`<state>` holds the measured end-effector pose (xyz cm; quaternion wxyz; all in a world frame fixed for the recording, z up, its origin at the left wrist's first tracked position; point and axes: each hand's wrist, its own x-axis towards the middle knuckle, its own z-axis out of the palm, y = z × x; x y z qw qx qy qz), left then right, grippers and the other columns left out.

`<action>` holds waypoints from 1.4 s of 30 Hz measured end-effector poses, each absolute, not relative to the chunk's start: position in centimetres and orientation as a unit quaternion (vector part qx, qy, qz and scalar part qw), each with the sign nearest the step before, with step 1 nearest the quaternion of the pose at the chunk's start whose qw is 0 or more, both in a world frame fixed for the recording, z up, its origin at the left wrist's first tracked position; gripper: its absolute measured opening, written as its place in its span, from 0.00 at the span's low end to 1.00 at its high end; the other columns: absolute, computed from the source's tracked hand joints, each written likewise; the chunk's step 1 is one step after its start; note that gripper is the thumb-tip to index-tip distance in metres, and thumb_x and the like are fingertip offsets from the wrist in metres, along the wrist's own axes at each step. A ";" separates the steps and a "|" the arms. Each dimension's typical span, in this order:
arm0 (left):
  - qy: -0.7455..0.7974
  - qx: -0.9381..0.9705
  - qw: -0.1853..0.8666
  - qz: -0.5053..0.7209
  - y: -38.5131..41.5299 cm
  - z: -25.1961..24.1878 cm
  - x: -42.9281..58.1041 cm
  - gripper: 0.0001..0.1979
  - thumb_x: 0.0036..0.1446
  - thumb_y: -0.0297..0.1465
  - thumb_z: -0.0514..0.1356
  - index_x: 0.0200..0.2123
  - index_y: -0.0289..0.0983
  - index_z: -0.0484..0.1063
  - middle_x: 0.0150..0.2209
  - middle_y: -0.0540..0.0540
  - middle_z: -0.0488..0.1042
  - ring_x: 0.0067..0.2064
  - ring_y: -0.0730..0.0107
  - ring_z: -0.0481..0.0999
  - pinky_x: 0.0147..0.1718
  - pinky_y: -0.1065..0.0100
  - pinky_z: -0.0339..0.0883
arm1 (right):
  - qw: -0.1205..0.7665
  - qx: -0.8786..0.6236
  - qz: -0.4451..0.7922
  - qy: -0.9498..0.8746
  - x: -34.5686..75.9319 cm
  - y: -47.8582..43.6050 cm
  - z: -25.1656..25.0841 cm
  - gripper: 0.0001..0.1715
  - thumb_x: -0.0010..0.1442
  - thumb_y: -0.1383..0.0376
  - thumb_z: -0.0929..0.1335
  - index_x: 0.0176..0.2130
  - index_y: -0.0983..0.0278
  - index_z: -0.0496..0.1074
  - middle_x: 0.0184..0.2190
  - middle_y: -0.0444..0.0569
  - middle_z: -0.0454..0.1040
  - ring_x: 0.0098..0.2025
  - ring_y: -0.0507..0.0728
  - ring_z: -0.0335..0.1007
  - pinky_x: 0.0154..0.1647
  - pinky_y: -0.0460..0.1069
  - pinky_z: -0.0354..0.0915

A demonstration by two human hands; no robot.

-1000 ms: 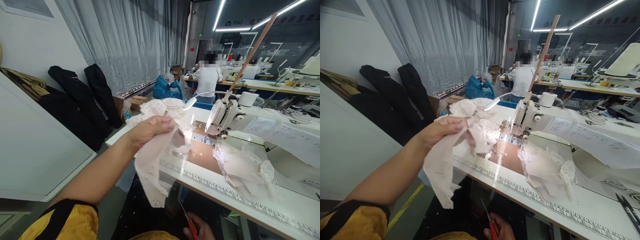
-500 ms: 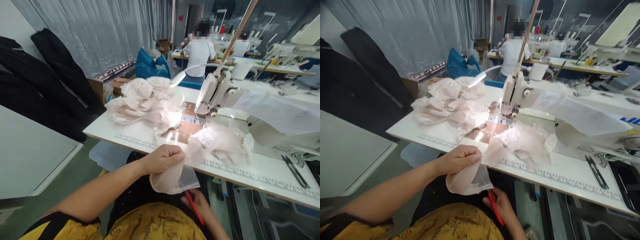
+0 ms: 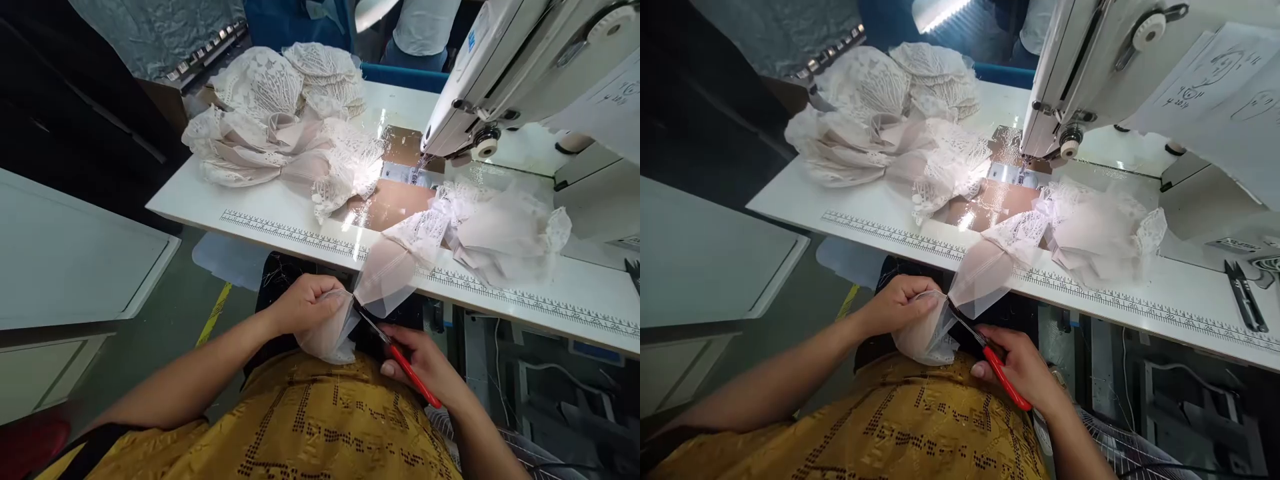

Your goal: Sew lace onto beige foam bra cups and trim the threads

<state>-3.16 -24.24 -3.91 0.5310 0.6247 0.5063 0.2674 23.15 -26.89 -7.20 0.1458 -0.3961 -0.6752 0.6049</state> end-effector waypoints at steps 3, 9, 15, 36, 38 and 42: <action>0.492 0.620 0.559 0.247 -24.2 -4.2 -3.8 0.14 0.57 0.37 0.56 0.34 0.32 0.76 0.31 0.45 0.77 0.33 0.69 0.73 0.32 0.72 0.65 | 0.136 -0.409 0.567 -0.702 22.2 -26.4 -7.0 0.26 0.57 0.54 0.71 0.51 0.65 0.72 0.32 0.45 0.72 0.34 0.56 0.66 0.35 0.46 0.63; 0.470 0.580 0.618 0.248 -24.1 -4.7 -4.4 0.15 0.56 0.38 0.59 0.34 0.32 0.78 0.30 0.45 0.78 0.32 0.71 0.74 0.30 0.74 0.66 | 0.118 -0.413 0.512 -0.744 21.0 -25.7 -6.6 0.20 0.57 0.51 0.70 0.37 0.66 0.73 0.29 0.44 0.70 0.32 0.55 0.64 0.34 0.46 0.60; 0.460 0.569 0.640 0.236 -23.9 -4.9 -4.4 0.15 0.53 0.39 0.61 0.30 0.32 0.78 0.25 0.48 0.76 0.28 0.73 0.71 0.27 0.74 0.63 | 0.115 -0.417 0.498 -0.752 20.6 -25.6 -6.5 0.18 0.55 0.52 0.71 0.35 0.65 0.73 0.28 0.44 0.70 0.31 0.55 0.63 0.33 0.46 0.61; 0.447 0.549 0.669 0.226 -23.9 -5.1 -4.4 0.14 0.53 0.38 0.62 0.32 0.31 0.79 0.26 0.46 0.78 0.27 0.73 0.72 0.27 0.74 0.63 | 0.155 -0.395 0.445 -0.789 20.7 -26.1 -7.9 0.17 0.60 0.54 0.68 0.29 0.65 0.70 0.19 0.41 0.62 0.22 0.49 0.54 0.24 0.44 0.53; 0.447 0.544 0.672 0.228 -23.9 -5.1 -4.3 0.14 0.53 0.37 0.62 0.32 0.31 0.79 0.26 0.46 0.77 0.27 0.73 0.71 0.27 0.74 0.63 | 0.157 -0.399 0.435 -0.792 20.7 -26.2 -8.2 0.17 0.60 0.55 0.68 0.27 0.65 0.69 0.19 0.41 0.62 0.21 0.49 0.52 0.23 0.44 0.52; 0.443 0.541 0.675 0.235 -24.0 -5.1 -4.2 0.14 0.53 0.38 0.62 0.30 0.31 0.79 0.24 0.48 0.75 0.26 0.75 0.70 0.26 0.75 0.61 | 0.172 -0.392 0.469 -0.773 20.4 -26.5 -8.8 0.16 0.60 0.55 0.68 0.29 0.65 0.70 0.21 0.42 0.64 0.23 0.50 0.55 0.25 0.44 0.54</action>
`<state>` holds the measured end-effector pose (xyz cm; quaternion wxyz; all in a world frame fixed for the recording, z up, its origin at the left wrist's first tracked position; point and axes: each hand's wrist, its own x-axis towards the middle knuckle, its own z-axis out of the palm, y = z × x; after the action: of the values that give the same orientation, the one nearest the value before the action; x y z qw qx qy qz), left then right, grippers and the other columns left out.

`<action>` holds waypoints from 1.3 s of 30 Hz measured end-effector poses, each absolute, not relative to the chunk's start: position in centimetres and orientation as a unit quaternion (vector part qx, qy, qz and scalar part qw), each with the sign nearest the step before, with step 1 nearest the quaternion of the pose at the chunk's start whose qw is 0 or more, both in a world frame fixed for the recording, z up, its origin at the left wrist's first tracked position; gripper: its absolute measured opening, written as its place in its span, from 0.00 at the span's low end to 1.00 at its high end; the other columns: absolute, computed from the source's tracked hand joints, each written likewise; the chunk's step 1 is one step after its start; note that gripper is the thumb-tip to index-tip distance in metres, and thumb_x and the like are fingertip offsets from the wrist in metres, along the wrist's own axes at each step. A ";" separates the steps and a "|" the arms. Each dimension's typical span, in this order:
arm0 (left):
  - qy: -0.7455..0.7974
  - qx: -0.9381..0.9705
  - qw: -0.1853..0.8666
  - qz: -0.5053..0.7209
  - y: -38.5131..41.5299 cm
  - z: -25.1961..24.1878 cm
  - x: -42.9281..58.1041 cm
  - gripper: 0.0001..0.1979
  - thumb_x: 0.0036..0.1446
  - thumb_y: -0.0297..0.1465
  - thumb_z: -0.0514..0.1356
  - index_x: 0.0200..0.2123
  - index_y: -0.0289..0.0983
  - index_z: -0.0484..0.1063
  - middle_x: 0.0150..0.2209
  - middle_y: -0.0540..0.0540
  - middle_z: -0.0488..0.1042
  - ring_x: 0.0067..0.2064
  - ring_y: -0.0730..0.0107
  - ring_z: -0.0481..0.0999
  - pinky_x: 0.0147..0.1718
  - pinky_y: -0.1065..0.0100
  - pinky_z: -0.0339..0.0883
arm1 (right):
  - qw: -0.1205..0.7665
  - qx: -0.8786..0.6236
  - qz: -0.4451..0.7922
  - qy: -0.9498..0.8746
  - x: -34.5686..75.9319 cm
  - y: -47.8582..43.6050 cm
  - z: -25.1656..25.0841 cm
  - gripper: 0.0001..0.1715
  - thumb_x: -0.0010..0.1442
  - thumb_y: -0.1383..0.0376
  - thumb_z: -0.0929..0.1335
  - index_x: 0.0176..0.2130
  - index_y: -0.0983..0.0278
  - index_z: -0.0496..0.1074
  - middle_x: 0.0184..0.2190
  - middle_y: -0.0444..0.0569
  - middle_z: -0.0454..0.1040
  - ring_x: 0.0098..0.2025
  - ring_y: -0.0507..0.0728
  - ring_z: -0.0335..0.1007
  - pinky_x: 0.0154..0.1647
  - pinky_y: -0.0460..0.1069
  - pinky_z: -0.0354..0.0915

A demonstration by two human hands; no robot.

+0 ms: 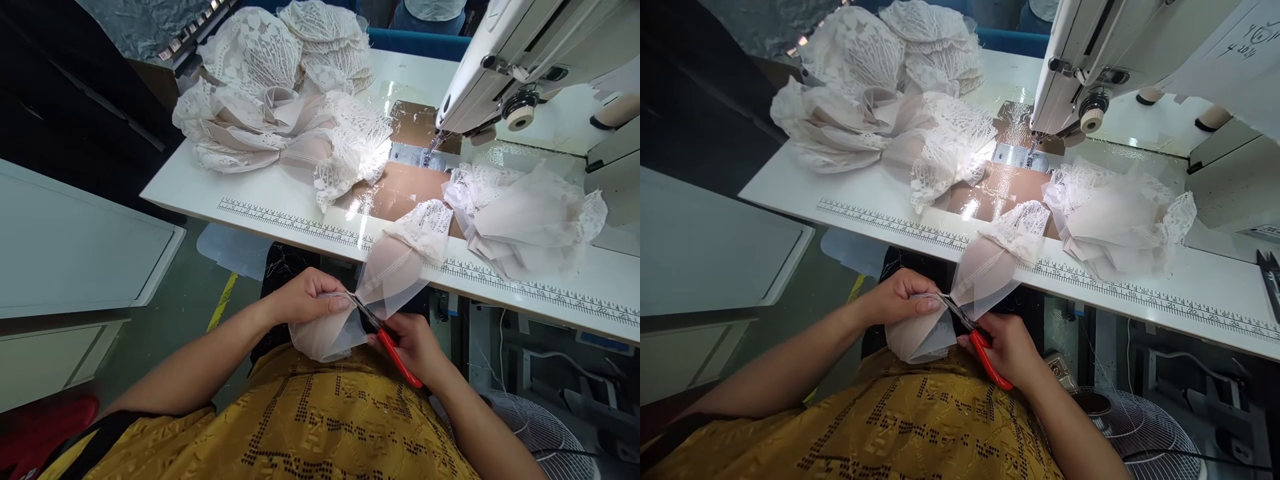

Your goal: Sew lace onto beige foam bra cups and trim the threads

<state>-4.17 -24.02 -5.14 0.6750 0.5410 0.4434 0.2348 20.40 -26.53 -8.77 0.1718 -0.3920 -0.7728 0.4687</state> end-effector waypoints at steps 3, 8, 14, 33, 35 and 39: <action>0.441 0.545 0.675 0.231 -24.0 -5.1 -4.2 0.15 0.53 0.40 0.62 0.29 0.31 0.78 0.24 0.48 0.74 0.25 0.75 0.69 0.25 0.75 0.61 | 0.180 -0.383 0.515 -0.745 20.1 -26.7 -8.9 0.18 0.60 0.54 0.67 0.30 0.66 0.70 0.24 0.44 0.67 0.26 0.51 0.58 0.28 0.44 0.57; 0.443 0.548 0.672 0.227 -24.0 -5.3 -4.4 0.16 0.54 0.39 0.62 0.30 0.30 0.77 0.24 0.48 0.73 0.26 0.75 0.68 0.25 0.75 0.60 | 0.156 -0.383 0.514 -0.751 20.2 -26.4 -8.3 0.19 0.60 0.52 0.67 0.31 0.66 0.71 0.23 0.42 0.64 0.27 0.51 0.57 0.28 0.44 0.56; 0.436 0.559 0.670 0.220 -24.1 -5.6 -4.4 0.16 0.54 0.39 0.62 0.28 0.29 0.76 0.22 0.50 0.71 0.25 0.77 0.66 0.25 0.76 0.58 | 0.150 -0.395 0.503 -0.754 20.2 -26.2 -8.0 0.18 0.59 0.52 0.68 0.32 0.65 0.71 0.21 0.41 0.62 0.25 0.50 0.54 0.26 0.43 0.53; 0.410 0.314 0.758 0.398 -27.6 -8.2 1.5 0.13 0.54 0.40 0.66 0.34 0.35 0.80 0.35 0.47 0.77 0.36 0.71 0.74 0.39 0.72 0.66 | 0.391 -0.364 0.447 -0.717 21.0 -26.9 -8.6 0.11 0.59 0.61 0.69 0.43 0.60 0.71 0.23 0.40 0.66 0.22 0.50 0.61 0.23 0.44 0.59; 0.422 0.221 0.759 0.444 -27.4 -8.2 2.6 0.15 0.51 0.41 0.67 0.33 0.35 0.79 0.30 0.49 0.75 0.29 0.75 0.70 0.32 0.73 0.65 | 0.392 -0.367 0.446 -0.716 21.0 -27.0 -8.6 0.11 0.59 0.60 0.69 0.43 0.60 0.71 0.23 0.40 0.66 0.22 0.50 0.62 0.23 0.44 0.59; 0.432 0.289 0.684 0.512 -25.8 -6.5 0.2 0.14 0.54 0.40 0.65 0.32 0.34 0.77 0.29 0.48 0.73 0.30 0.73 0.69 0.31 0.73 0.64 | 0.382 -0.345 0.459 -0.724 21.9 -27.4 -8.5 0.14 0.58 0.58 0.70 0.45 0.59 0.72 0.22 0.39 0.65 0.21 0.49 0.61 0.22 0.44 0.58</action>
<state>0.15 -25.84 -6.50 0.6837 0.2893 0.4319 0.5122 21.91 -27.43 -8.50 0.3823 -0.3451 -0.7242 0.4587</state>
